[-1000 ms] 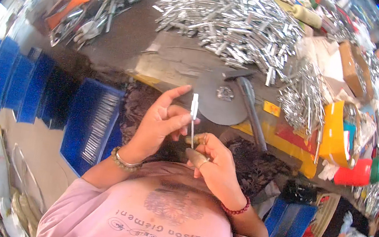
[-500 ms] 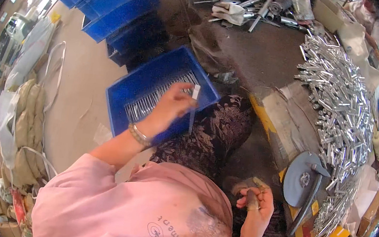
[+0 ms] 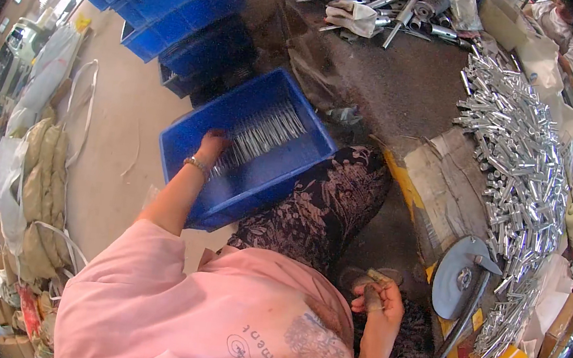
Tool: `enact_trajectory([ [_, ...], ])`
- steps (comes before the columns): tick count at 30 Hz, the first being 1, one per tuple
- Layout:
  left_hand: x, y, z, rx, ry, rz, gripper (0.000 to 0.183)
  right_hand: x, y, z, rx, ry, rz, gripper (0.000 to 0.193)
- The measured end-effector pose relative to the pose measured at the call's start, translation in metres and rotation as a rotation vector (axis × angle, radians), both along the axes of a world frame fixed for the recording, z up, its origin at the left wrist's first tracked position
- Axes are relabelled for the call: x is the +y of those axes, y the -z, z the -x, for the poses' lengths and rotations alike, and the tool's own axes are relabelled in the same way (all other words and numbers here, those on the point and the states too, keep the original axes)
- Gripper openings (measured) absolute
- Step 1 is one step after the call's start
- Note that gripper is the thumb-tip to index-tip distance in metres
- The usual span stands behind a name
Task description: The person assembles metal components by inserting pins into metal sleeves over a round metal plate and places the assembled pieces into a blue crate.
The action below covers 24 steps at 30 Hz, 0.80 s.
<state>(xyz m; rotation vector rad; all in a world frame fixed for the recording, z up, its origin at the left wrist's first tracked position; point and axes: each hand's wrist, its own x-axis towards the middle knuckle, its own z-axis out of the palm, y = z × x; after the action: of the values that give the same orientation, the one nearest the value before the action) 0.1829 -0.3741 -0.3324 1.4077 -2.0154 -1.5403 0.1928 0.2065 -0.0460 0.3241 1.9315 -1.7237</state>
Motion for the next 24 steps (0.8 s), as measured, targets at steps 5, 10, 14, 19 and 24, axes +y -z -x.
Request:
enact_trajectory([
  [5,-0.008,0.016,0.026,-0.109,0.166,0.081,0.058,0.003,0.003,-0.004,-0.008,0.056,0.017,0.027],
  [10,-0.026,0.033,0.024,-0.353,0.29,0.42,0.056,0.007,0.003,-0.002,0.014,0.073,0.038,0.028],
  [14,-0.021,-0.001,0.029,0.053,0.131,0.454,0.039,0.01,0.016,0.002,-0.029,-0.006,0.114,0.03],
  [19,0.124,-0.208,0.127,0.507,0.356,0.379,0.02,0.018,0.005,0.0,-0.067,-0.022,0.153,0.031],
  [24,0.282,-0.338,0.167,0.744,0.873,0.457,0.015,0.02,-0.001,-0.008,-0.036,0.002,0.207,0.029],
])
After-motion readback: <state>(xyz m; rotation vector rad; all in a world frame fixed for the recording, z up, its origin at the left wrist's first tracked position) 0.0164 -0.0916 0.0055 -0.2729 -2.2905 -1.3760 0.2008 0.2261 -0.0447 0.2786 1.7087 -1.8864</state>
